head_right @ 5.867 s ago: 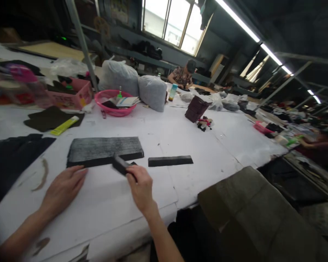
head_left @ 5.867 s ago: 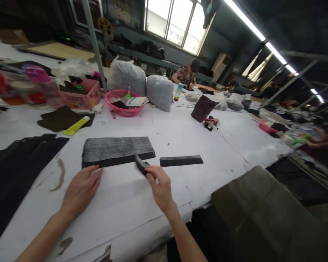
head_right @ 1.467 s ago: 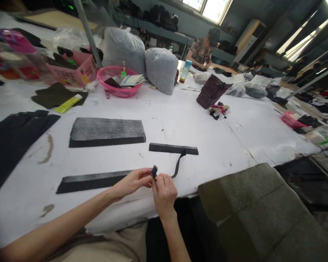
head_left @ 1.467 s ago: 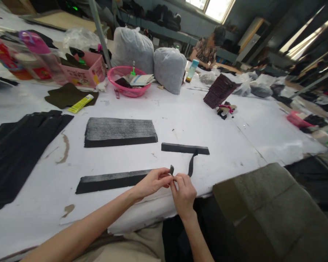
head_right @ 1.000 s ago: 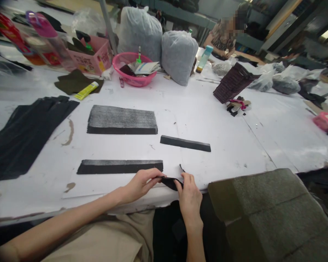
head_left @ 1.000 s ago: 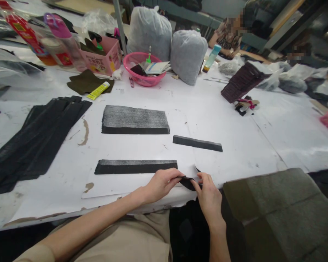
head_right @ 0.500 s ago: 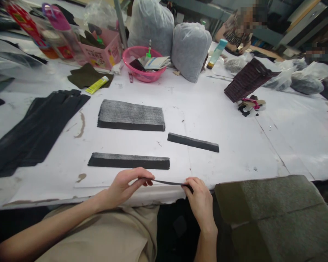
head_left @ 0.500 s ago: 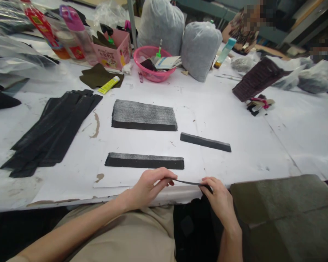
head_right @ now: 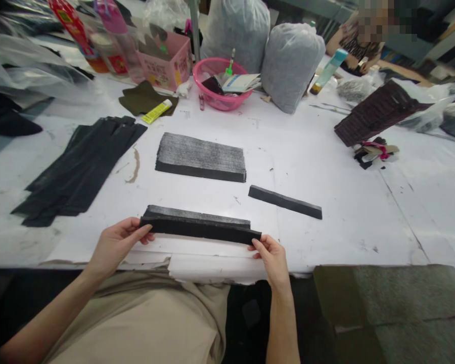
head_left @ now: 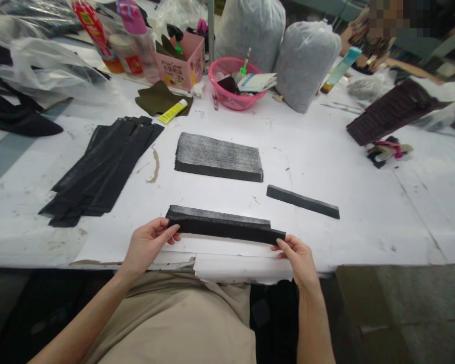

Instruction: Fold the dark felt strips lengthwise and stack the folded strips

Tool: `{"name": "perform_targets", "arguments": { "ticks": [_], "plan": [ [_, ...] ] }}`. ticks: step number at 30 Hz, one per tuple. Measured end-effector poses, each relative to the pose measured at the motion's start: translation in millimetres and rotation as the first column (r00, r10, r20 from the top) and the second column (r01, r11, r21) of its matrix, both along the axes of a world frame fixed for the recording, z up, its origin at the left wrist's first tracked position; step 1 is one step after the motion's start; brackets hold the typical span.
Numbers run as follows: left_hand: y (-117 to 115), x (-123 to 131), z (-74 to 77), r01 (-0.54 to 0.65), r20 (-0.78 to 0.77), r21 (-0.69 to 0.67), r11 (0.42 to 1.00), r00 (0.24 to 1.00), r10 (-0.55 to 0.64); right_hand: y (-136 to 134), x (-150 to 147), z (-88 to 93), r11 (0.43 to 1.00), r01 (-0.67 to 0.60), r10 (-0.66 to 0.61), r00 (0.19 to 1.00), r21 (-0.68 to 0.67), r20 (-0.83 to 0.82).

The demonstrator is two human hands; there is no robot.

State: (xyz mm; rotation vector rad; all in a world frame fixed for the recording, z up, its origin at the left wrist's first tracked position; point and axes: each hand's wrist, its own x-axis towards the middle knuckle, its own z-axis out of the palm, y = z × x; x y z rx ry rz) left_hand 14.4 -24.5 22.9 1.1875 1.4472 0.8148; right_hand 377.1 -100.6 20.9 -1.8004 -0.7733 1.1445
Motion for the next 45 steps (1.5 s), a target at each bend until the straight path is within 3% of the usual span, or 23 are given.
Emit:
{"name": "perform_targets", "arguments": {
  "ticks": [6, 10, 15, 22, 32, 45],
  "plan": [
    [15.4, -11.7, 1.2, 0.035, -0.031, 0.022, 0.999, 0.999, -0.035, 24.1, -14.9, -14.2, 1.000, 0.000, 0.000, 1.000, 0.028, 0.007],
    [20.7, -15.1, -8.0, -0.054, 0.035, -0.010, 0.999, 0.998, 0.054, 30.4, -17.2, -17.3, 1.000, -0.007, 0.006, 0.996, 0.013, 0.092],
    [24.4, -15.6, -12.0, -0.111, 0.056, -0.056, 0.992, 0.992, 0.114, 29.8, -15.8, -18.9, 0.998, -0.068, 0.069, 0.989, -0.010, 0.134],
    [27.1, -14.9, -8.7, -0.061, -0.019, -0.053, 0.997, 0.998, 0.060, 27.0, -14.1, -20.2, 0.994, -0.099, 0.105, 0.979, -0.047, 0.173],
    [29.4, -16.9, -23.2, -0.098, -0.046, -0.062, 0.993, 0.994, 0.095, 24.5, -13.1, -23.4, 0.990, -0.134, 0.143, 0.949, -0.049, 0.280],
    [29.6, -19.1, -20.1, -0.037, -0.161, -0.039, 0.999, 0.987, 0.030, 22.6, -11.4, -27.3, 0.985, -0.150, 0.170, 0.926, -0.085, 0.336]
  ]
}}
